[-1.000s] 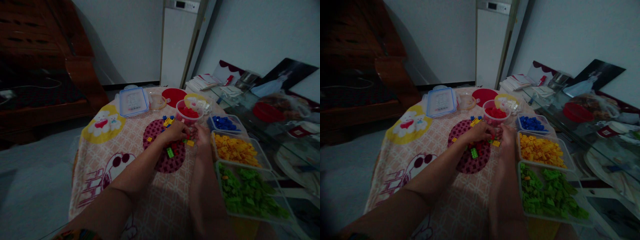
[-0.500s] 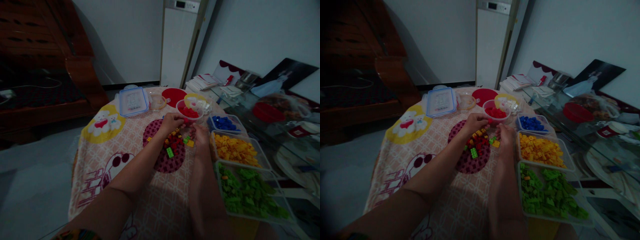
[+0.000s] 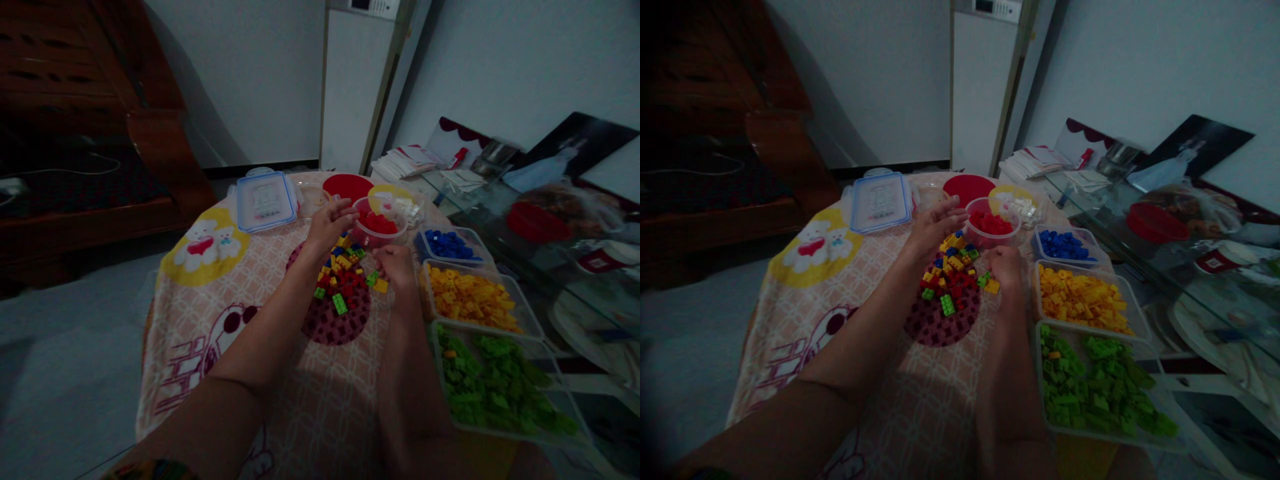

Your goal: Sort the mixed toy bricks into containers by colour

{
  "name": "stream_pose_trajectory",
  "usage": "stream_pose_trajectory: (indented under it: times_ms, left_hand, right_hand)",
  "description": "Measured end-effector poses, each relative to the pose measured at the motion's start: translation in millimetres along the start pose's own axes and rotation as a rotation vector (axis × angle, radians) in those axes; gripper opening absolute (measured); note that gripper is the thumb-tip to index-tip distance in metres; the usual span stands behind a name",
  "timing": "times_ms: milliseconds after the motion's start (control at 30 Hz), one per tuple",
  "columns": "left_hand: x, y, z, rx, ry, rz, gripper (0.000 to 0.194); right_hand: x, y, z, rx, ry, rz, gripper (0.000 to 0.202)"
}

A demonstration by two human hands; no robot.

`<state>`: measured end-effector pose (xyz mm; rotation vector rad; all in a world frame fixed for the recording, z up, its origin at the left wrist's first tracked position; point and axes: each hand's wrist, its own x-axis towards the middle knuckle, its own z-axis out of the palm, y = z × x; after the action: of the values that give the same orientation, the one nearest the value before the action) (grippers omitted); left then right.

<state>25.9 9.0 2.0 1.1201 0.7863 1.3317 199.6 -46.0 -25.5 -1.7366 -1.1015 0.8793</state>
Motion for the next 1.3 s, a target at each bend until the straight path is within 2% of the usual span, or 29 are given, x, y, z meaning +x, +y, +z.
stream_pose_trajectory:
  times_ms: [100, 200, 267, 400, 467, 633, 733, 867, 933, 1133, 1300]
  left_hand:
    - [5, 5, -20.2, 0.064, 0.101, -0.006, 0.032]
    - [9, 7, -36.6, 0.131, 0.168, -0.029, 0.025]
    - [10, 6, -42.8, 0.168, 0.196, -0.053, 0.023]
    - [10, 5, -44.3, 0.211, 0.212, -0.090, 0.018]
    - [9, 3, -43.5, 0.219, 0.194, -0.090, 0.017]
    - [14, -8, -55.0, 0.350, 0.202, -0.095, 0.017]
    - [18, -19, -68.8, 0.584, 0.214, -0.061, 0.018]
    - [20, -31, -78.6, 0.917, 0.110, -0.030, 0.016]
    - [20, -35, -79.0, 1.028, 0.058, -0.050, 0.019]
    - [20, -36, -77.4, 1.167, 0.015, -0.066, 0.028]
    - [19, -36, -76.8, 1.186, 0.012, -0.057, 0.029]
  right_hand:
    - [-6, -10, 3, -0.174, -0.155, -0.103, 0.018]
    - [-11, -17, 14, -0.261, -0.292, -0.228, 0.018]
    - [-14, -18, 23, -0.354, -0.312, -0.288, 0.025]
    - [-19, -17, 34, -0.543, -0.253, -0.283, 0.035]
    - [-19, -17, 35, -0.534, -0.239, -0.286, 0.035]
    - [-14, -18, 25, -0.417, -0.343, -0.282, 0.033]
    - [-12, -21, 19, -0.240, -0.249, -0.227, 0.021]
    - [-11, -26, 13, 0.044, -0.044, -0.164, 0.007]
    - [-9, -28, 12, 0.175, 0.033, -0.168, 0.009]
    - [-1, -26, 18, 0.558, 0.229, -0.269, 0.025]
    - [3, -23, 20, 0.679, 0.291, -0.261, 0.032]
